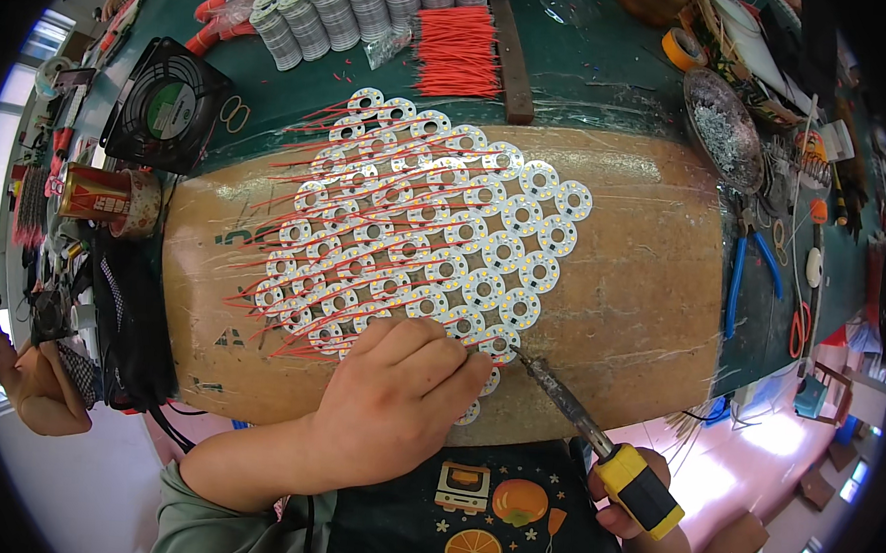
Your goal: The person solders wires onto a circular LED circuit board array using a soldering iron.
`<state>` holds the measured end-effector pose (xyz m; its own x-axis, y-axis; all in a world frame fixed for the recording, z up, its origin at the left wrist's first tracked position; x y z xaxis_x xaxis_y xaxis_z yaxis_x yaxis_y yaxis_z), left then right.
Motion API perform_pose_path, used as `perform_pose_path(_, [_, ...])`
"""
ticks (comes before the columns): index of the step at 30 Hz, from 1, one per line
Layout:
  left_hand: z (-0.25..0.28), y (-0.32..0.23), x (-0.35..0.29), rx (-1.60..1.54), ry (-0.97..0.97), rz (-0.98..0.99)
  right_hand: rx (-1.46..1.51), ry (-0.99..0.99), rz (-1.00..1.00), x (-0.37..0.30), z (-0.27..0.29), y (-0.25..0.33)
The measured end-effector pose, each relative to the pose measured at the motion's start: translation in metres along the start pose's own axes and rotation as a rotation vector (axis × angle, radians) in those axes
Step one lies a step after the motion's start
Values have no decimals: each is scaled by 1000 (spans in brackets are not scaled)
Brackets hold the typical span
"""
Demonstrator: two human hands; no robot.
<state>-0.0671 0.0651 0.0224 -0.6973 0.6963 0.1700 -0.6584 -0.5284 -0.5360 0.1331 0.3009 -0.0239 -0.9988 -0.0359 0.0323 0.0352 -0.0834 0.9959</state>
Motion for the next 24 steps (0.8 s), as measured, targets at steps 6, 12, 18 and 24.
perform_pose_path(6, [-1, 0, 1, -4, 9, 14, -6, 39, 6, -2, 1, -4])
perform_pose_path(12, [-2, 0, 1, -7, 18, 20, -35, 48, -60, 7, -2, 5])
perform_pose_path(18, [-1, 0, 2, -19, 16, 26, -44, 61, -105, 4, -2, 4])
perform_pose_path(24, [-1, 0, 2, -27, 14, 31, -48, 92, 2, -8, 1, -4])
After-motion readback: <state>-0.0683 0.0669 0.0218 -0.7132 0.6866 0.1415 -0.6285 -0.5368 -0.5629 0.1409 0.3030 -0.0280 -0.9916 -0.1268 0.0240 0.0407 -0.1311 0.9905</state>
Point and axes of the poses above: each hand's wrist, its own x-axis towards the middle knuckle, its own z-axis out of the back of the hand, y = z × x, the point moved 4 cm from there along x, towards the middle knuckle, and after that the axes turned 11 degrees about z, right-handed, at the moved point
